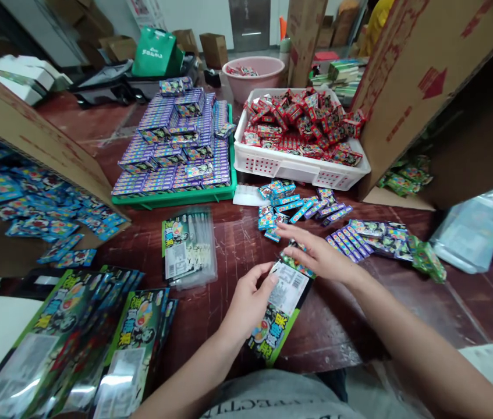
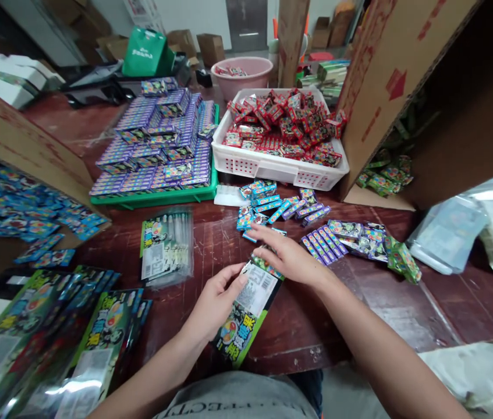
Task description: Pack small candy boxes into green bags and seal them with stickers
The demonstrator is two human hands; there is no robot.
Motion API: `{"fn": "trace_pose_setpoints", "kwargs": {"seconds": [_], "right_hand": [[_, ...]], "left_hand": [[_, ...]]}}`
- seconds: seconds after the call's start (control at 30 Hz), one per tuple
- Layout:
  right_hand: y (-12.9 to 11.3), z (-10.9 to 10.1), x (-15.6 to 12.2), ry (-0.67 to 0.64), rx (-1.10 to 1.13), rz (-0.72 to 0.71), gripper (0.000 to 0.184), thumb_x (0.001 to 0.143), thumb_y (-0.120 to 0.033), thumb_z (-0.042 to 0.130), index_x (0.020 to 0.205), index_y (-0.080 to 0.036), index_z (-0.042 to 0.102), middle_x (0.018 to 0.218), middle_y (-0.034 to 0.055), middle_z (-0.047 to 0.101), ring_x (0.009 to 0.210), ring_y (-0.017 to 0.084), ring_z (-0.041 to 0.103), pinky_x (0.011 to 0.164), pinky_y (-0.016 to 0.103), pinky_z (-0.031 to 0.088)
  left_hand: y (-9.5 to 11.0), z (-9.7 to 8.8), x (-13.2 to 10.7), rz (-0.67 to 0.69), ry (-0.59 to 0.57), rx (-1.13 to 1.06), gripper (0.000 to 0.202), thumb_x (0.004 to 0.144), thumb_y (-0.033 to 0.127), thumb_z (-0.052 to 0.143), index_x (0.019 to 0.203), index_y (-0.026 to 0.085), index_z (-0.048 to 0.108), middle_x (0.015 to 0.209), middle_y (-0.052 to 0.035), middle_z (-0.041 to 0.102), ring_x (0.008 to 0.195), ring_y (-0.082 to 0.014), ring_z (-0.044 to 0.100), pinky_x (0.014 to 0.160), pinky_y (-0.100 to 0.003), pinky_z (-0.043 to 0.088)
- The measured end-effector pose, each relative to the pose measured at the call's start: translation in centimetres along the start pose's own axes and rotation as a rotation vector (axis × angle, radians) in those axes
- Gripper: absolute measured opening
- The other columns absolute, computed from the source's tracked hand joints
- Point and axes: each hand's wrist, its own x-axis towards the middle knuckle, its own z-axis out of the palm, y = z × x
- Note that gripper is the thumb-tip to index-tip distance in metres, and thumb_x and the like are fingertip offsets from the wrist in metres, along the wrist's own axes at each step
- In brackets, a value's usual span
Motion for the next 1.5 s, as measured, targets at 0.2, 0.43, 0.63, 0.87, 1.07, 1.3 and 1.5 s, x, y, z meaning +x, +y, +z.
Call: {"fn": "trace_pose_setpoints", "kwargs": {"seconds": [0.2, 0.43, 0.63, 0.87, 1.07, 1.3, 1.5], "right_hand": [[-0.4, 0.1, 1.3, -0.015, -0.088, 0.055, 0.025, 0.091, -0.042, 0.07, 0.107, -0.023, 0.068, 0.101, 0.0034, 0.074, 0.09, 0.02, 0.069, 0.081, 0.033, 0.053], [-1.0, -0.5, 4.6, -0.378, -0.063, -0.189, 0.02, 0.096, -0.036, 0.063, 0.109, -0.023, 0.072, 0.107, 0.0058, 0.071, 0.102, 0.02, 0.067, 0.092, 0.035, 0.053], [-1.5, 2.7, 2.8, -0.008, -0.073, -0.052, 0.037, 0.093, -0.04, 0.067, 0.126, -0.025, 0.06, 0.134, 0.0116, 0.056, 0.133, 0.026, 0.048, 0.111, 0.048, 0.042], [-0.9, 6.1, -1.3, 0.054, 0.154, 0.179, 0.027, 0.094, -0.039, 0.065, 0.119, -0.029, 0.064, 0.132, 0.0089, 0.055, 0.123, 0.025, 0.056, 0.104, 0.046, 0.049], [-1.3, 8.0, -3.9, 0.256, 0.443, 0.424, 0.031, 0.09, -0.047, 0.067, 0.113, -0.027, 0.063, 0.107, 0.0061, 0.067, 0.096, 0.023, 0.066, 0.084, 0.038, 0.058], [-0.3, 8.5, -3.5, 0.347, 0.478, 0.371, 0.033, 0.091, -0.044, 0.068, 0.123, -0.034, 0.068, 0.125, 0.0045, 0.07, 0.119, 0.028, 0.063, 0.106, 0.047, 0.049], [-1.5, 6.3, -3.5, 0.265, 0.39, 0.304, 0.021, 0.091, -0.042, 0.068, 0.107, -0.03, 0.076, 0.116, 0.0055, 0.073, 0.114, 0.025, 0.065, 0.103, 0.043, 0.05]], "left_hand": [[-0.1, -0.3, -0.8, -0.026, 0.079, -0.115, 0.037, 0.088, 0.038, 0.07, 0.117, 0.016, 0.067, 0.111, -0.0086, 0.074, 0.092, -0.019, 0.069, 0.08, -0.028, 0.053], [-0.5, -0.8, -0.9, -0.04, 0.093, -0.196, 0.036, 0.086, 0.037, 0.073, 0.114, 0.016, 0.066, 0.109, -0.0078, 0.072, 0.093, -0.0188, 0.067, 0.083, -0.029, 0.052], [-0.9, -2.5, -0.8, 0.141, 0.265, -0.202, 0.042, 0.091, 0.032, 0.069, 0.127, 0.023, 0.049, 0.114, -0.0052, 0.068, 0.105, -0.0182, 0.064, 0.091, -0.03, 0.05], [-2.2, -4.2, -1.9, 0.154, 0.155, 0.013, 0.045, 0.095, 0.032, 0.062, 0.135, 0.025, 0.043, 0.114, -0.0056, 0.065, 0.1, -0.0177, 0.063, 0.088, -0.03, 0.052], [-1.0, -5.4, -0.4, 0.12, 0.049, 0.069, 0.024, 0.093, 0.035, 0.062, 0.114, 0.023, 0.059, 0.107, -0.0034, 0.066, 0.098, -0.0183, 0.062, 0.086, -0.028, 0.05], [0.4, -5.4, 2.0, 0.068, 0.107, 0.038, 0.025, 0.091, 0.041, 0.064, 0.108, 0.021, 0.063, 0.115, -0.0075, 0.071, 0.104, -0.023, 0.065, 0.09, -0.034, 0.051], [2.2, -5.3, 1.8, 0.074, -0.03, 0.229, 0.027, 0.091, 0.041, 0.064, 0.105, 0.018, 0.073, 0.108, -0.008, 0.075, 0.102, -0.0231, 0.066, 0.092, -0.033, 0.049]]}}
